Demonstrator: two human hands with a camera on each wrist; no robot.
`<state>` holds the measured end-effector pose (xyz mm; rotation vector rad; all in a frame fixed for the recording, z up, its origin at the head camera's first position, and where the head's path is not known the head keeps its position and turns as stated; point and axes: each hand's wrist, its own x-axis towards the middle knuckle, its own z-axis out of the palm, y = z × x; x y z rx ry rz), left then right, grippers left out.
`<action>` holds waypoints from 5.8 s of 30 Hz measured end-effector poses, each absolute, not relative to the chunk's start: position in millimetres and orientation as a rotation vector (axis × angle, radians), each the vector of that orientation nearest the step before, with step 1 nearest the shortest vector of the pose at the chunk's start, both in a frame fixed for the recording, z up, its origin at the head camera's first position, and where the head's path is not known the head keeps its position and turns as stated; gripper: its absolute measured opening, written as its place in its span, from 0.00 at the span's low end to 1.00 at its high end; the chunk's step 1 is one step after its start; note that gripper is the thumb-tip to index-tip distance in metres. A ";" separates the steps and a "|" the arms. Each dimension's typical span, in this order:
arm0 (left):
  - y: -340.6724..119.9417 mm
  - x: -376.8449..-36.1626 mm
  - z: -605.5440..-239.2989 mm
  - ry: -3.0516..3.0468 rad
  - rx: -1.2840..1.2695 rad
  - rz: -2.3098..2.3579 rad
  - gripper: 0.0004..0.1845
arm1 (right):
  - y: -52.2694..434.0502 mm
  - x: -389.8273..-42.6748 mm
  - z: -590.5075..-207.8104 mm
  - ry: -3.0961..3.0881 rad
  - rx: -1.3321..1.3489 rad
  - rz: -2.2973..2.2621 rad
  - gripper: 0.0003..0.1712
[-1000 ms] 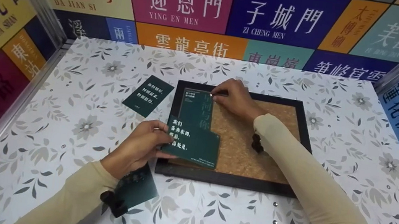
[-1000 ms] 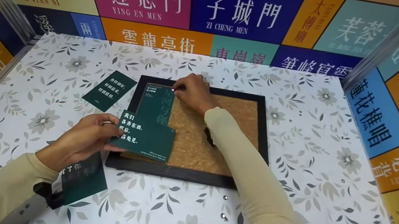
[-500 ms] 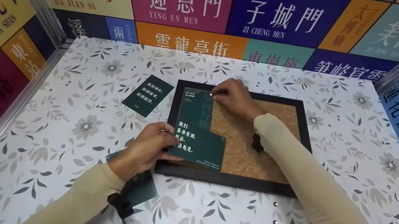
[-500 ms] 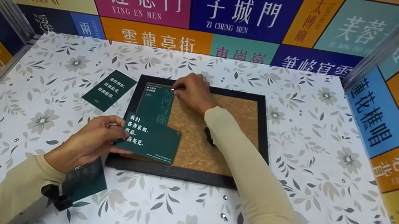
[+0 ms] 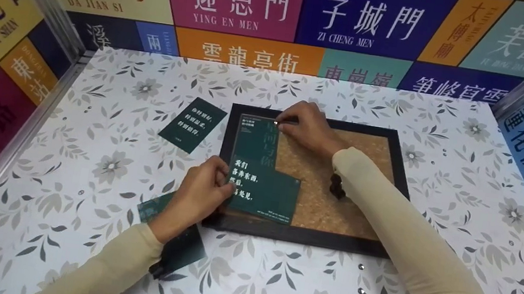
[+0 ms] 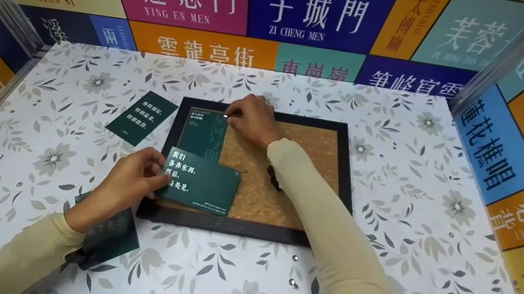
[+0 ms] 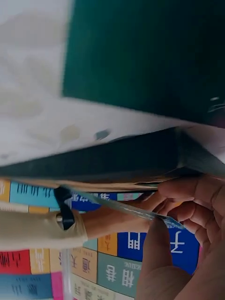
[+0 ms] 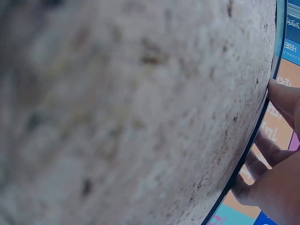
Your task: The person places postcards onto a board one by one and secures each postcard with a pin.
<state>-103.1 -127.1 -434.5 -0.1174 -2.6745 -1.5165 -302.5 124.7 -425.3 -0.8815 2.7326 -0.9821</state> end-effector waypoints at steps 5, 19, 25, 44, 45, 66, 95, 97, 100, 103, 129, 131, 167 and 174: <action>-122.1 -90.1 -425.9 -2.787 -0.248 -1.056 0.21 | 124.1 -302.1 -426.0 2.744 -0.890 -0.969 0.12; -104.2 -83.2 -416.1 -2.936 -0.375 -0.567 0.19 | 123.8 -306.4 -427.1 2.741 -0.903 -0.973 0.12; -101.3 -85.0 -420.0 -2.900 -0.402 -0.499 0.22 | 122.7 -306.1 -426.6 2.751 -0.853 -0.950 0.11; -110.4 -79.7 -425.0 -2.788 -0.387 -0.626 0.21 | 124.6 -303.0 -424.2 2.725 -0.919 -0.992 0.12; -112.5 -78.9 -424.7 -2.782 -0.374 -0.690 0.22 | 124.6 -303.3 -424.3 2.727 -0.917 -0.986 0.12; -117.3 -65.3 -438.8 -2.771 -0.295 -1.112 0.32 | 123.3 -304.6 -426.1 2.719 -0.852 -0.985 0.11; -119.0 -61.9 -440.5 -2.852 -0.293 -1.040 0.27 | 147.4 -290.1 -413.8 2.716 -0.869 -1.012 0.14; -119.3 -61.7 -440.6 -2.857 -0.288 -1.036 0.27 | 153.5 -283.5 -410.3 2.706 -0.855 -0.997 0.15; -119.5 -61.8 -440.5 -2.858 -0.291 -1.031 0.26 | 162.8 -275.7 -407.8 2.714 -0.850 -0.956 0.16; -119.6 -62.3 -440.4 -2.855 -0.296 -1.027 0.26 | 171.6 -267.4 -405.5 2.726 -0.840 -0.919 0.18; -119.6 -61.8 -442.3 -2.895 -0.263 -1.030 0.28 | 228.3 -185.7 -389.8 2.747 -1.101 -0.972 0.17; -120.1 -61.5 -442.3 -2.885 -0.277 -1.028 0.27 | 233.7 -177.6 -389.9 2.746 -1.127 -0.992 0.17; -118.2 -62.7 -439.9 -2.866 -0.303 -1.031 0.27 | 291.6 -60.3 -411.8 2.765 -1.268 -1.042 0.23; -118.6 -62.8 -440.0 -2.884 -0.291 -1.026 0.28 | 298.6 -42.0 -417.2 2.782 -1.234 -0.994 0.25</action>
